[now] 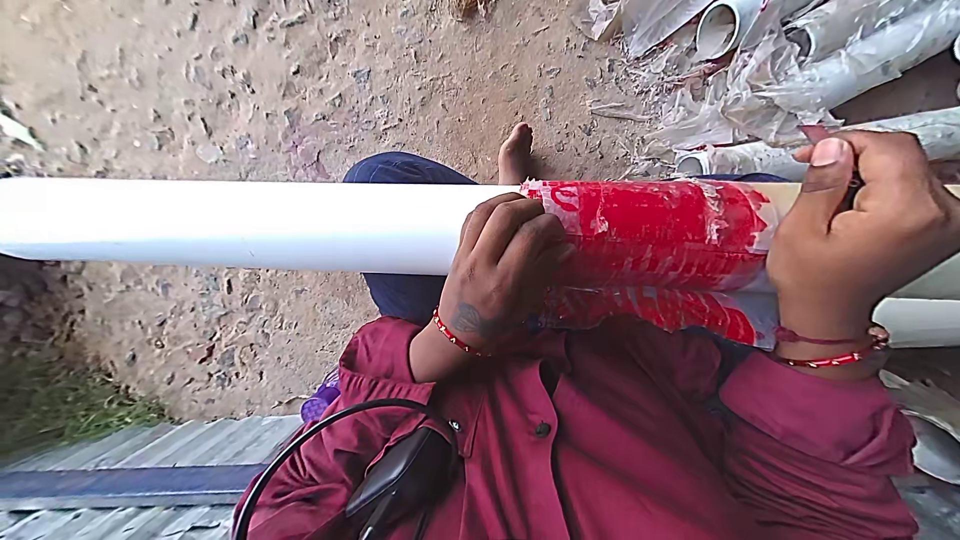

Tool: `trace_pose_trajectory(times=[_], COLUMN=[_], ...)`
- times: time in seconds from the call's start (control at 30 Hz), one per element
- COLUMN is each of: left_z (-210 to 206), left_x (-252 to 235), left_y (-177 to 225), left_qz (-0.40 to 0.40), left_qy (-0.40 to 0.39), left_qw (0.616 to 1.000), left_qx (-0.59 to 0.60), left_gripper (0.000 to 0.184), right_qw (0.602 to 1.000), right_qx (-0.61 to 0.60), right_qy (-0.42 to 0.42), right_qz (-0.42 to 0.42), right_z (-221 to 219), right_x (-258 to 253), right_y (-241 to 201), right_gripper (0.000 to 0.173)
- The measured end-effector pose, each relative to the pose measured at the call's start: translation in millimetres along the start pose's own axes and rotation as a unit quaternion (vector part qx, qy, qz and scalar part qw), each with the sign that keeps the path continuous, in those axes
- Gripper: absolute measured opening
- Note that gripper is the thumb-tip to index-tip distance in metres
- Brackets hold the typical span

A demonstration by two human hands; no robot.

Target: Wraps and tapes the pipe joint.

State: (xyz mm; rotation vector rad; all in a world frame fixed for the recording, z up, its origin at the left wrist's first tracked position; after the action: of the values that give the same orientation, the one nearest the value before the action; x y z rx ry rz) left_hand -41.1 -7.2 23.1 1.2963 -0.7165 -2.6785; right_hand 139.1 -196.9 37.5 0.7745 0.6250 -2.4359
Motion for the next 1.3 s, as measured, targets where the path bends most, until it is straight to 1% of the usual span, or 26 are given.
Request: trace_pose_trajectory(times=[0.1, 0.2, 0.27, 0.43, 0.57, 0.67, 0.73, 0.8, 0.83, 0.87, 0.93, 0.97, 1.03, 1.13, 1.23, 1.3], left_z=[1, 3, 3, -11, -26, -28, -24, -15, -10, -8, -13, -17, -23, -20, -17, -16], left_x=[-2, -3, -6, -13, -6, -3, 0, 3, 3, 2, -1, -2, -2, 5, 14, 22], left_y=[1, 4, 4, 8, 6, 11, 15, 9, 4, 0, -2, -1, 4, 12, 22, 33], left_qz=[0.015, 0.014, 0.021, 0.011, -0.01, -0.046, -0.059, -0.032, -0.013, 0.001, 0.015, 0.01, -0.01, -0.072, -0.142, -0.173], left_qy=[-0.008, 0.007, 0.004, -0.056, -0.105, -0.137, -0.119, -0.058, -0.029, -0.014, -0.03, -0.045, -0.054, -0.005, 0.026, 0.007], left_qw=[1.0, 0.999, 0.999, 0.994, 0.984, 0.984, 0.989, 0.998, 0.999, 1.0, 0.999, 0.999, 0.998, 0.997, 0.989, 0.984], left_qx=[-0.016, -0.032, -0.039, -0.089, -0.145, -0.102, -0.062, -0.014, 0.001, 0.005, -0.003, -0.013, -0.013, 0.009, 0.013, 0.036], left_gripper=[0.014, 0.015, 0.015, 0.014, 0.012, 0.012, 0.013, 0.012, 0.014, 0.022, 0.04, 0.042, 0.036, 0.027, 0.022, 0.022], right_qw=[1.0, 1.0, 1.0, 1.0, 0.999, 0.999, 0.999, 0.999, 0.999, 0.998, 0.998, 0.999, 0.999, 0.999, 0.999, 1.0], right_qx=[-0.003, -0.001, 0.001, 0.015, 0.007, 0.006, 0.008, 0.011, 0.015, 0.019, 0.024, 0.024, 0.021, 0.022, 0.02, 0.012], right_qy=[0.0, -0.001, -0.004, -0.023, -0.036, -0.041, -0.04, -0.043, -0.047, -0.051, -0.048, -0.044, -0.04, -0.028, -0.022, -0.025], right_qz=[-0.002, -0.002, -0.002, -0.003, -0.005, -0.011, -0.008, -0.008, -0.014, -0.021, -0.023, -0.021, -0.015, -0.018, -0.015, -0.015], right_z=[-1, -3, -4, -4, -8, -11, -13, -16, -18, -19, -19, -17, -13, -13, -16, -17], right_x=[0, -2, -3, -3, -9, -11, -14, -18, -20, -20, -18, -17, -14, -16, -22, -24], right_y=[1, 1, 0, 0, -1, 2, 2, 1, 1, 1, 0, -2, -5, -1, 2, 2], right_gripper=[0.034, 0.034, 0.035, 0.035, 0.037, 0.037, 0.037, 0.039, 0.039, 0.038, 0.037, 0.036, 0.035, 0.036, 0.037, 0.037])
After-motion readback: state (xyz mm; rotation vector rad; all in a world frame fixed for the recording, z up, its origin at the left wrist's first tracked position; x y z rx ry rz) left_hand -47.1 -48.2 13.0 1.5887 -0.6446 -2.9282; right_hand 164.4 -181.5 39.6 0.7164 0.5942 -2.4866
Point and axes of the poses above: each hand's wrist, its own x-axis away from the middle knuckle, its own z-axis out of the back of the hand, y = z × x, the point moved 10 cm from there along -x, towards the middle knuckle, and after that the axes turned 11 degrees about y, right-handed, at the moved point
